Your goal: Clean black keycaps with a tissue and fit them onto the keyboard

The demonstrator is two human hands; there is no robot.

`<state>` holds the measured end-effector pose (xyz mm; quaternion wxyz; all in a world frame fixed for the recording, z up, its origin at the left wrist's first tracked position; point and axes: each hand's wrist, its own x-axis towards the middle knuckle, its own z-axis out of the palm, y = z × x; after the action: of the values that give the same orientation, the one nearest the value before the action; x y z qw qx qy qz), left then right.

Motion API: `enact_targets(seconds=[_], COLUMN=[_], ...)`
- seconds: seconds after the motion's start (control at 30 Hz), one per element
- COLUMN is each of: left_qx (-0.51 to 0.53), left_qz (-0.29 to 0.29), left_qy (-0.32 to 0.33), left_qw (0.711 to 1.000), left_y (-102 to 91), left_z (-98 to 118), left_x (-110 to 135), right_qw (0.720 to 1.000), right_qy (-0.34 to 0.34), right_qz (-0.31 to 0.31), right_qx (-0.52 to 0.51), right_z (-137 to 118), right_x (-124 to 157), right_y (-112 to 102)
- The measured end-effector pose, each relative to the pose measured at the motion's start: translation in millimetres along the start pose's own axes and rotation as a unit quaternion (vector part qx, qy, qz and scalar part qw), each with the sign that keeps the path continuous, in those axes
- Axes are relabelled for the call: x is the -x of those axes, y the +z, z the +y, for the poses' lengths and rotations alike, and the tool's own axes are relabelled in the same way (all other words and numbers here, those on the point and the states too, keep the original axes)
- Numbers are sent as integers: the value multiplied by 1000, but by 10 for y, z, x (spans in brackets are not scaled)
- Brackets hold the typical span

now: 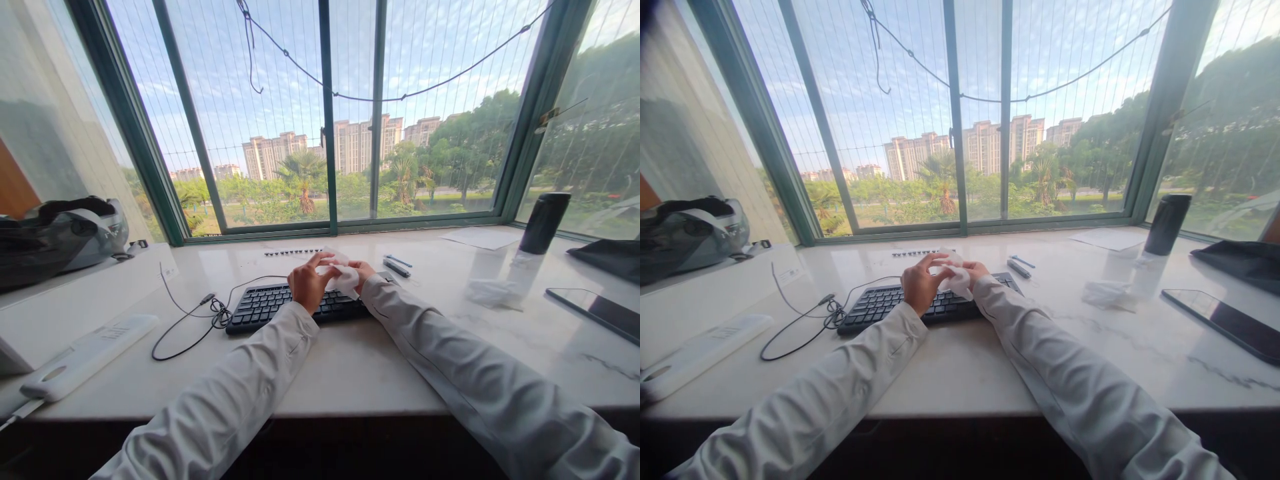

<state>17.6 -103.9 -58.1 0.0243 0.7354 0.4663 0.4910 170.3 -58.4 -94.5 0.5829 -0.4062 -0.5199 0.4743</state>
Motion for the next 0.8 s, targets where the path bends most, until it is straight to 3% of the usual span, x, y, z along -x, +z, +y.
enact_targets(seconds=[0.1,0.23,0.6,0.8], left_qx=[-7,-5,-12,7], left_qz=[-15,-24,-17,-20], left_qy=[9,13,28,44], left_qw=[1000,1000,999,999], left_y=[5,14,15,17], left_z=[-13,-25,-9,-20], left_x=[-4,-9,-8,-13], right_qw=[998,998,995,994], right_qy=[29,18,28,29], right_qz=[-29,-35,96,105], right_qx=[-56,-45,4,31], right_z=[-32,-96,-221,-289], right_x=[68,118,152,171], right_y=[30,25,15,-15])
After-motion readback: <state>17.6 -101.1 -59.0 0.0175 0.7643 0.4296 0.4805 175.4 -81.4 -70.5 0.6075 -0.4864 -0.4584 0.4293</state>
